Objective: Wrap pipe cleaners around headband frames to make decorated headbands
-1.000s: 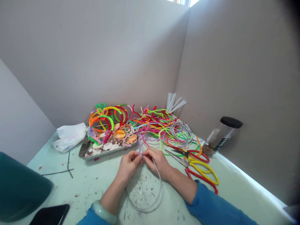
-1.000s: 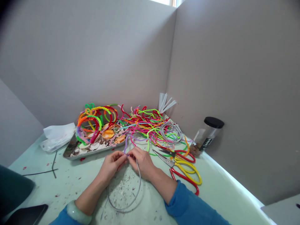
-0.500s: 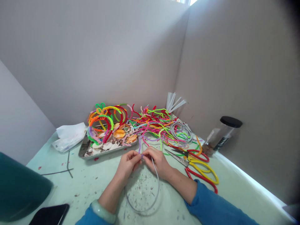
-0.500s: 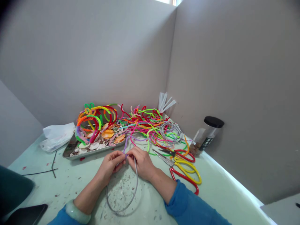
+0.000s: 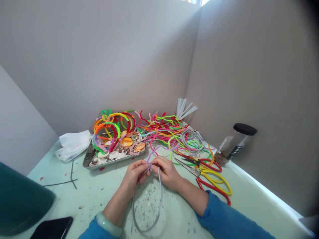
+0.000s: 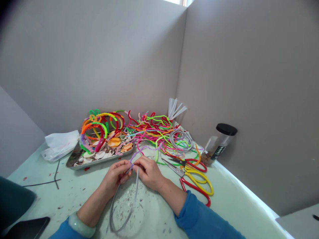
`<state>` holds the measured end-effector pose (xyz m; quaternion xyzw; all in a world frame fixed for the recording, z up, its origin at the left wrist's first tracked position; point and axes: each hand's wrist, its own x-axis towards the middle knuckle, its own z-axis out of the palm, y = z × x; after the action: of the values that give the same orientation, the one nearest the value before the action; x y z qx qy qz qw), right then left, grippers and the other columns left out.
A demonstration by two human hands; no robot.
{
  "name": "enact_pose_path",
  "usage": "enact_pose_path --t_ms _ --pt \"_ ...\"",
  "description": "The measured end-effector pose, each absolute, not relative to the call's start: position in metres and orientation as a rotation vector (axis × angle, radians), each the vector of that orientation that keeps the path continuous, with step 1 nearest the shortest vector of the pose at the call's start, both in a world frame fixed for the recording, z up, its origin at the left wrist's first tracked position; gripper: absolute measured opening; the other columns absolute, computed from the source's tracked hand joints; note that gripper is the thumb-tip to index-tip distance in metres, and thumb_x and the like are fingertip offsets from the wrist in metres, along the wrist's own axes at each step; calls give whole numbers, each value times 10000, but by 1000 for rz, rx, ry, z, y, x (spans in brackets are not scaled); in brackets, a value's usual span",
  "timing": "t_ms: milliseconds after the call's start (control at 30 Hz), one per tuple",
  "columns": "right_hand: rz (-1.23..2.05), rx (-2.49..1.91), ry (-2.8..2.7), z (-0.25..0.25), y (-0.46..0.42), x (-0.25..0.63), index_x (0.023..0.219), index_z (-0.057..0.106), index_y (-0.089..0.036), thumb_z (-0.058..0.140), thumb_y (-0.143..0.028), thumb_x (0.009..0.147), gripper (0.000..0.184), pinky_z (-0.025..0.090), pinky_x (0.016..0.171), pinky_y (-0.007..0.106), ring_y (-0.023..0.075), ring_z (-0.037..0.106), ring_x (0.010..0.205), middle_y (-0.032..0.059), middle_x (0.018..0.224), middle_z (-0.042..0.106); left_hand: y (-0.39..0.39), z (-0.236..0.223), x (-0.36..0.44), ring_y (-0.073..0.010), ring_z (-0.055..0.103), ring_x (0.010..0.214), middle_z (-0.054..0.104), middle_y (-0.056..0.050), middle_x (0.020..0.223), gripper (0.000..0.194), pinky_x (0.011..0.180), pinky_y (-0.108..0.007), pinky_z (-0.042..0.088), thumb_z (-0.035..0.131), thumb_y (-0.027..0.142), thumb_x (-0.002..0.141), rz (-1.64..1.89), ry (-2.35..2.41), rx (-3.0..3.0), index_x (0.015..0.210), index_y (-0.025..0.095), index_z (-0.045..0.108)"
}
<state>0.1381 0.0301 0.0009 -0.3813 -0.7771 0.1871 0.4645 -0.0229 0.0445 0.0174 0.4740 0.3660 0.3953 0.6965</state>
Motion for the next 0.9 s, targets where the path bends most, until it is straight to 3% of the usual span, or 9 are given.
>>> enact_pose_path --t_ms 200,300,433,567,900 --pt "598 -908 -1873 5 30 139 857 590 -174 407 -250 917 207 393 704 264 141 520 742 27 758 560 42 22 -21 -18 249 340 495 31 476 224 366 -196 117 607 301 714 862 843 1103 602 135 505" --pt "750 -975 -1739 2 32 139 760 566 -177 387 -311 929 281 388 645 256 126 502 644 0 649 518 40 24 -20 -22 270 345 501 26 481 227 367 -194 130 607 313 713 847 893 1153 613 135 509" --pt "1054 -1009 -1499 -3 37 136 708 531 -177 483 -411 866 287 331 483 227 96 418 486 -35 554 451 39 23 -17 -27 286 365 523 15 516 221 374 -192 148 597 329 718 807 910 1232 648 134 521" --pt "1236 -925 -1308 1 38 134 720 548 -163 609 -421 766 269 324 463 210 77 410 464 -43 565 477 40 20 -13 -34 282 362 515 20 509 225 373 -194 153 585 351 718 759 949 1318 680 136 532" --pt "1309 -893 -1192 1 40 138 691 554 -149 635 -377 753 249 335 460 200 74 440 445 -45 505 512 37 24 -11 -39 284 373 500 26 498 292 389 -200 162 575 412 710 724 983 1371 622 136 532"
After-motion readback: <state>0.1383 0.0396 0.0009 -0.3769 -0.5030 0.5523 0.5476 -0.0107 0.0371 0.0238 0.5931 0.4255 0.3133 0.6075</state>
